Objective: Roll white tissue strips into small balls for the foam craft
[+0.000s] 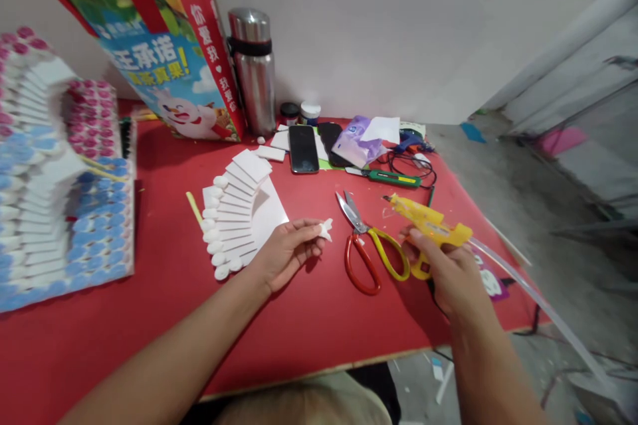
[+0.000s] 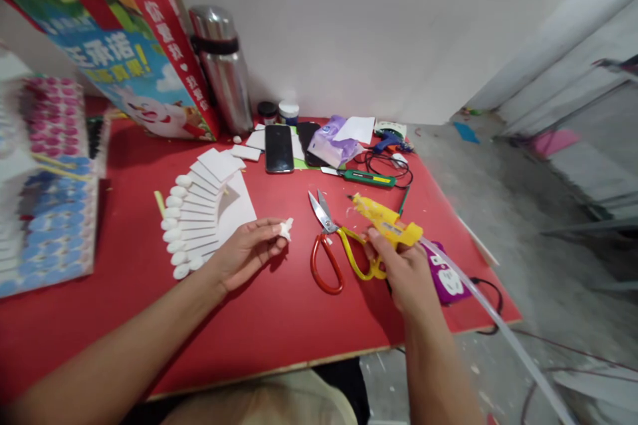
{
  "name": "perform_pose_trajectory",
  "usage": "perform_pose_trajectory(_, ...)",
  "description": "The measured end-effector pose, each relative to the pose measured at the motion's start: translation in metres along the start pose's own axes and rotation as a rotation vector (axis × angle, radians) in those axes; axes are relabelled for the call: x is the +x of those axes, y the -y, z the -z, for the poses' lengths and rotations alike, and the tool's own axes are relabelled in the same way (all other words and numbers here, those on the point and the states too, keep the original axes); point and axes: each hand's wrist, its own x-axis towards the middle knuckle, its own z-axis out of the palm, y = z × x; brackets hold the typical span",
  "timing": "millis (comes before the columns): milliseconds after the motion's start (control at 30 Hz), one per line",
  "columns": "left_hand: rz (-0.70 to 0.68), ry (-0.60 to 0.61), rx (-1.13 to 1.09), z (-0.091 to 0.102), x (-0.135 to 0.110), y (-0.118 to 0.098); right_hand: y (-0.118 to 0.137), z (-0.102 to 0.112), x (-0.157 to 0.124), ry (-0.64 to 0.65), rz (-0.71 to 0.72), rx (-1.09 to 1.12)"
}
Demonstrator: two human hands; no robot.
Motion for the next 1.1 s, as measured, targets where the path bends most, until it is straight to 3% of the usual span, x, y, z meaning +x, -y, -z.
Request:
perform_pose_trajectory(67,0.009,-0.008,-0.003,0.0,0.0,-0.001,0.016,-0.004,-0.012,0.129,-0.066,0.085)
perform_pose_trajectory(167,0.004,-0.023,0.005,-0.002,-0.001,-0.001,0.035,-0.009,-0.028,0.185,-0.068,0.065)
perform_pose_trajectory(400,-0.052,-0.031,0.071,-0.002,-0.003,-0.003,0.034,-0.012,-0.045,0.332,0.021,-0.052)
perform_pose_trajectory(633,-0.1,0.005,0.211,-0.004,-0.006,0.0,0.037,-0.022,-0.049,0.255,0.101,-0.155)
perform_pose_trajectory(1100,-0.105,0.067,0.259,0.0,-0.008,0.002,0.043,-0.025,-0.053,0.279,0.105,-0.202)
